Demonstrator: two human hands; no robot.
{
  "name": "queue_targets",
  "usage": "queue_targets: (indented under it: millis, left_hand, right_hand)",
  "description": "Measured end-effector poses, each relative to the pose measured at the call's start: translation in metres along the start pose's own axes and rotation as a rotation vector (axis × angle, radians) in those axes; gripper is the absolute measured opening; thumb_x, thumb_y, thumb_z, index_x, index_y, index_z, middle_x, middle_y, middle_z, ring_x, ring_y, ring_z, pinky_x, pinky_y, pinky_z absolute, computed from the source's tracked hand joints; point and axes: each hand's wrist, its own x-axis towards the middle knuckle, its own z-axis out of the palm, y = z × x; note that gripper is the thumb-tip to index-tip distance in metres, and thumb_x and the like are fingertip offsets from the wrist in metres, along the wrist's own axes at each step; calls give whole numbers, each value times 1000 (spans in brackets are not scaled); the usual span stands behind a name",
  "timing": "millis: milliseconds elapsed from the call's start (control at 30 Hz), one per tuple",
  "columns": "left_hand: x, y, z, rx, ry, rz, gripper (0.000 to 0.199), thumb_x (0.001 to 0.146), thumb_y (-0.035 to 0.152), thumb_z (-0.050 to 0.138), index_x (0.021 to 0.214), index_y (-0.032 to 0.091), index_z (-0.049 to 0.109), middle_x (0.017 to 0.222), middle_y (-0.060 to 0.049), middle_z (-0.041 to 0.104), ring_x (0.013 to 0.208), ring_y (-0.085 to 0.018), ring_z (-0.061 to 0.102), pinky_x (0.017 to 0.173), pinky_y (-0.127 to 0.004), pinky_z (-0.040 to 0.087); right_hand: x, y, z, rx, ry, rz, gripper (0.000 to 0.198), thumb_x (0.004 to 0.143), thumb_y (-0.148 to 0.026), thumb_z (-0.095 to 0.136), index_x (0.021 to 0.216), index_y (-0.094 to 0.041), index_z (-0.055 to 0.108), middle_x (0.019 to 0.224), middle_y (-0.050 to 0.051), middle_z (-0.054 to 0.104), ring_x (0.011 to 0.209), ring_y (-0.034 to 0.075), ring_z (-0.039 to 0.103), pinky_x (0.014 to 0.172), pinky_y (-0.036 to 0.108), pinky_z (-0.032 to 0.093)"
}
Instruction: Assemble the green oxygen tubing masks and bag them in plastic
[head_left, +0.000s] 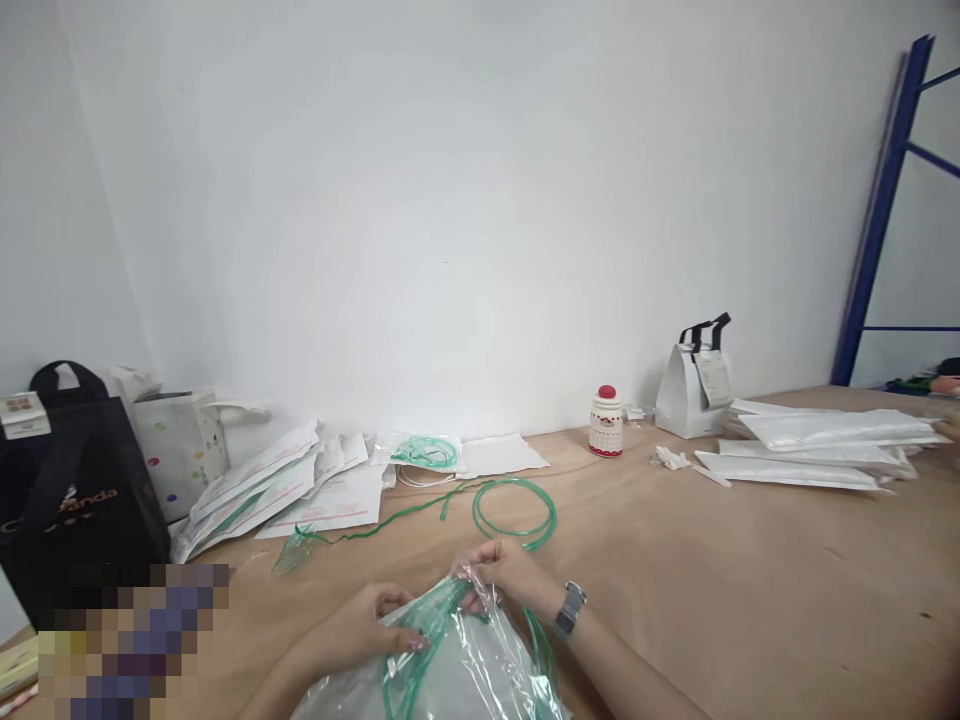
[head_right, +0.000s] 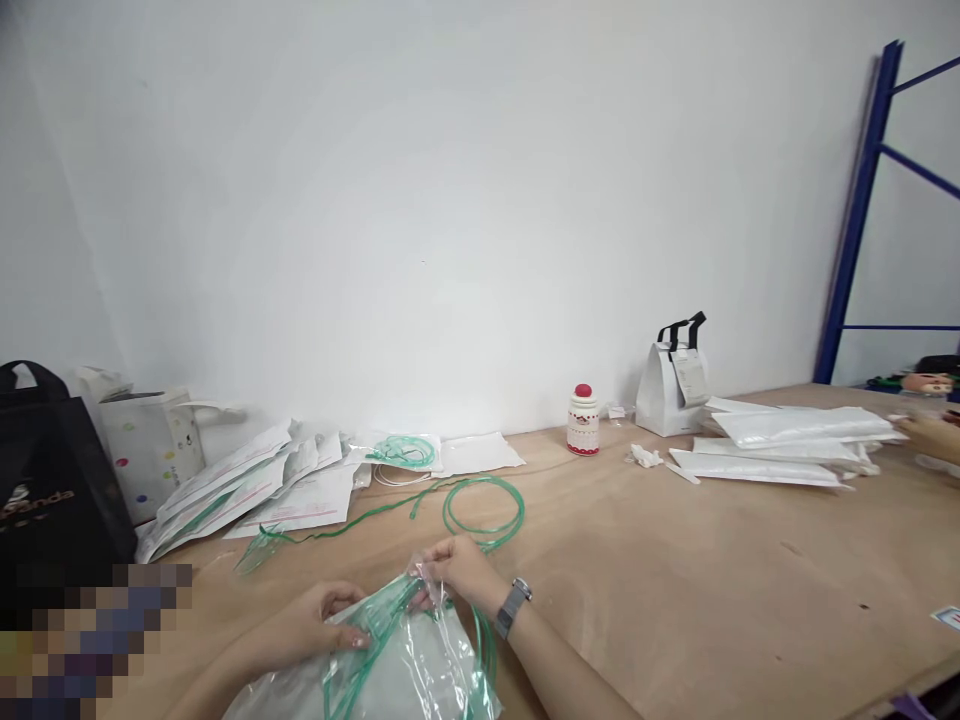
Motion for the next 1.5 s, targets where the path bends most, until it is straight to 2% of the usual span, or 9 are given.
queue_targets:
  millis: [200,367,700,800,933,1200,1300,1400,1500]
  left_hand:
    - [0,-1,-4,15,83,-16,43,55,45,72,84,13,66,85,-4,69,89,-26,59,74,-28,43]
    - [0,0,-3,8,97,-46,47,51,44,74,84,11,66,87,-7,69,90,-27,59,74,-29,44]
    - [-2,2,-4,-104,37,-66,48,46,37,78,85,10,67,82,-9,73,82,-28,64,64,-29,48]
    - [-2,2,-5,-125,34,-58,49,48,36,78,88,11,67,87,-9,73,86,-28,64,68,-29,48]
    - [-2,1,-8,-154,7,-49,48,49,34,78,92,12,67,92,-8,72,90,-27,63,73,-29,47]
    - [-1,7,2,-205,-124,-54,46,44,28,80,86,13,71,82,-8,74,79,-26,65,64,-28,47]
    - [3,10,9,-229,-96,-63,44,43,29,80,82,10,71,77,-9,74,76,-26,65,63,-29,47]
    - [6,8,8,-218,-17,-73,48,41,29,80,84,10,70,79,-9,74,78,-27,65,66,-30,48]
    - [8,3,2,-193,72,-72,49,43,32,79,86,9,69,84,-10,73,84,-27,63,71,-31,47]
  right_hand:
    - [-13,-11,-20,90,-48,86,43,58,-36,75,92,-11,67,73,9,70,59,16,66,55,26,51]
    - [-13,-7,-8,137,-68,67,38,53,-32,78,80,-8,70,75,11,71,68,21,68,66,32,53]
    - [-11,-5,-2,144,-125,96,32,53,-29,78,77,-10,71,74,10,72,70,21,68,63,28,54]
    - [-14,-10,-8,109,-162,117,28,53,-26,78,75,-10,72,71,10,72,63,18,68,53,22,53]
    - [-20,-18,-16,56,-224,141,28,51,-25,79,73,-10,72,67,7,72,53,15,66,50,20,53]
    - [-18,-14,-10,35,-276,153,31,48,-26,80,74,-12,72,64,3,71,48,11,63,53,21,54]
    - [-13,-8,8,52,-278,164,32,46,-26,81,74,-11,72,58,3,70,45,11,62,56,24,53]
    - [-10,-5,22,103,-209,135,34,50,-30,80,77,-10,72,57,4,69,48,12,62,56,25,52]
    - [-10,-7,17,120,-147,89,31,57,-32,76,80,-11,71,62,4,70,51,10,61,53,20,49]
